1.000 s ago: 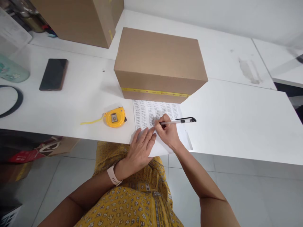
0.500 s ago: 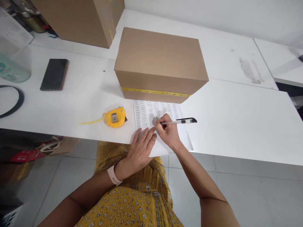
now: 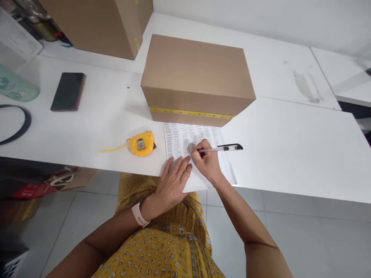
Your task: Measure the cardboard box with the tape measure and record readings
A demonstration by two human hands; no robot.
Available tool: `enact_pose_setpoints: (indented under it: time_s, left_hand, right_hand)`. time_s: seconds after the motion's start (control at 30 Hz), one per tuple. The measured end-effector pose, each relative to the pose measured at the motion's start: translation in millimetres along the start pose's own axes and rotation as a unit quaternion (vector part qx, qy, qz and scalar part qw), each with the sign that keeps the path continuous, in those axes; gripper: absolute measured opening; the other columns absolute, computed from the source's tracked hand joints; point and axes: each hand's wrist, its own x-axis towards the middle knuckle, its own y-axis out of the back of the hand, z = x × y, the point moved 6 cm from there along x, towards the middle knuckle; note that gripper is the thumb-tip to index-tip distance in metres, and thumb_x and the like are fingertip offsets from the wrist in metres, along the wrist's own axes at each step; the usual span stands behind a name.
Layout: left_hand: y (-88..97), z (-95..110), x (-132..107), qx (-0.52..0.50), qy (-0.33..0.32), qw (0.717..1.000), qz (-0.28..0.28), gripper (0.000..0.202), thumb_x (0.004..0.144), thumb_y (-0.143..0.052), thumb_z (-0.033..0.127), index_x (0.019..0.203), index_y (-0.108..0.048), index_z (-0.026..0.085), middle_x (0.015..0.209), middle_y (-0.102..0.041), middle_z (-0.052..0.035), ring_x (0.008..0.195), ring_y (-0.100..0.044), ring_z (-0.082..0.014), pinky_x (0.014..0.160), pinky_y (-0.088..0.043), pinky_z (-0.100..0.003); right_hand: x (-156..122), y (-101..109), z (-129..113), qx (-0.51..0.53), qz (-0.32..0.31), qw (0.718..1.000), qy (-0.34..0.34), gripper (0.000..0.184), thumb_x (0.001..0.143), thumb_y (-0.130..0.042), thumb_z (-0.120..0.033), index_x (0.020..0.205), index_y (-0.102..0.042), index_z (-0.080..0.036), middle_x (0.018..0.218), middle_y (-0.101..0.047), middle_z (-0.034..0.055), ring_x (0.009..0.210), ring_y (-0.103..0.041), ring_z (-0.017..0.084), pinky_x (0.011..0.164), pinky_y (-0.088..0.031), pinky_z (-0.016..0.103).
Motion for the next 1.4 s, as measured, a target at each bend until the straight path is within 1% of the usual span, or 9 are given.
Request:
enact_pose_setpoints:
  time_s: [0.37,0.67,0.8,0.9,1.0,1.13,1.2,1.27,1.4]
  left_hand:
    - [-0.1,0,0,0.002,-0.001,1.000,0.007,0.060,0.097,-0.057,0.035,0.147,-0.049,0.004,0.162,-0.045,-0.0217,0.149,-0.041,-0.0352,0.125,-0.030,-0.057]
    - [-0.2,0,0,-0.001,0.000,1.000,0.001,0.064,0.098,-0.056,0.045,0.148,-0.049,0.005,0.162,-0.045,-0.0222,0.149,-0.040,-0.0352,0.126,-0.029,-0.057]
    - [0.1,0,0,0.000,-0.002,1.000,-0.004,0.063,0.099,-0.056,0.044,0.147,-0.049,0.005,0.161,-0.046,-0.0220,0.149,-0.041,-0.0350,0.125,-0.030,-0.057]
    - [-1.9,0,0,-0.003,-0.002,1.000,-0.021,0.069,0.097,-0.061,0.047,0.150,-0.047,0.004,0.163,-0.043,-0.0223,0.150,-0.039,-0.0353,0.126,-0.028,-0.057]
    - [-2.1,0,-1,-0.007,-0.001,1.000,-0.024,0.077,0.095,-0.063,0.053,0.151,-0.045,0.005,0.165,-0.039,-0.0221,0.151,-0.037,-0.0358,0.127,-0.026,-0.057]
    - [0.7,-5,-5,-0.019,-0.015,0.999,-0.027,0.078,0.094,-0.063,0.054,0.152,-0.044,0.005,0.167,-0.036,-0.0221,0.152,-0.037,-0.0370,0.127,-0.023,-0.058]
    - [1.4,-9,-9,-0.027,-0.032,0.999,-0.035,0.077,0.094,-0.064,0.051,0.153,-0.042,0.006,0.167,-0.036,-0.0211,0.153,-0.035,-0.0364,0.128,-0.022,-0.058]
    - [1.6,-13,-12,-0.033,-0.047,0.997,-0.044,0.078,0.093,-0.067,0.048,0.154,-0.041,0.007,0.167,-0.036,-0.0207,0.154,-0.034,-0.0357,0.129,-0.021,-0.058]
    - [12.1,-18,-16,-0.060,-0.066,0.995,-0.049,0.076,0.092,-0.068,0.045,0.151,-0.041,0.007,0.167,-0.036,-0.0215,0.156,-0.031,-0.0357,0.129,-0.022,-0.057]
  right_hand:
    - [1,1,0,-0.013,0.008,1.000,0.004,0.025,0.083,-0.066,-0.027,0.068,-0.046,-0.025,0.056,-0.044,-0.0072,0.051,-0.039,0.010,0.050,-0.032,0.027]
    - [-1,2,2,-0.011,0.005,1.000,-0.008,0.027,0.084,-0.067,-0.027,0.068,-0.044,-0.025,0.056,-0.044,-0.0073,0.051,-0.038,0.010,0.049,-0.032,0.027]
    - [0,1,2,-0.005,0.006,1.000,-0.006,0.028,0.084,-0.068,-0.027,0.068,-0.045,-0.025,0.055,-0.043,-0.0075,0.051,-0.037,0.010,0.049,-0.031,0.027]
    - [0,3,2,-0.007,0.036,0.999,-0.005,0.029,0.083,-0.069,-0.028,0.068,-0.045,-0.025,0.055,-0.044,-0.0071,0.052,-0.039,0.011,0.050,-0.032,0.027]
    - [-1,23,4,-0.010,0.123,0.992,0.012,0.027,0.086,-0.070,-0.035,0.073,-0.048,-0.024,0.062,-0.050,-0.0051,0.057,-0.045,0.012,0.055,-0.037,0.027]
    - [0,75,19,-0.062,0.208,0.976,0.019,0.021,0.095,-0.061,-0.044,0.095,-0.057,-0.024,0.076,-0.058,-0.0021,0.060,-0.052,0.014,0.060,-0.043,0.029]
    - [5,105,31,-0.154,0.205,0.966,0.011,0.019,0.098,-0.057,-0.041,0.104,-0.061,-0.024,0.082,-0.063,0.0010,0.064,-0.056,0.016,0.063,-0.044,0.032]
    - [10,130,42,-0.260,0.177,0.949,0.036,0.016,0.098,-0.053,-0.033,0.106,-0.065,-0.024,0.090,-0.065,0.0062,0.077,-0.059,0.021,0.069,-0.044,0.036]
    - [18,152,65,-0.353,0.112,0.924,0.092,0.029,0.093,-0.047,-0.015,0.108,-0.071,-0.024,0.099,-0.063,0.0148,0.098,-0.055,0.031,0.084,-0.042,0.044]
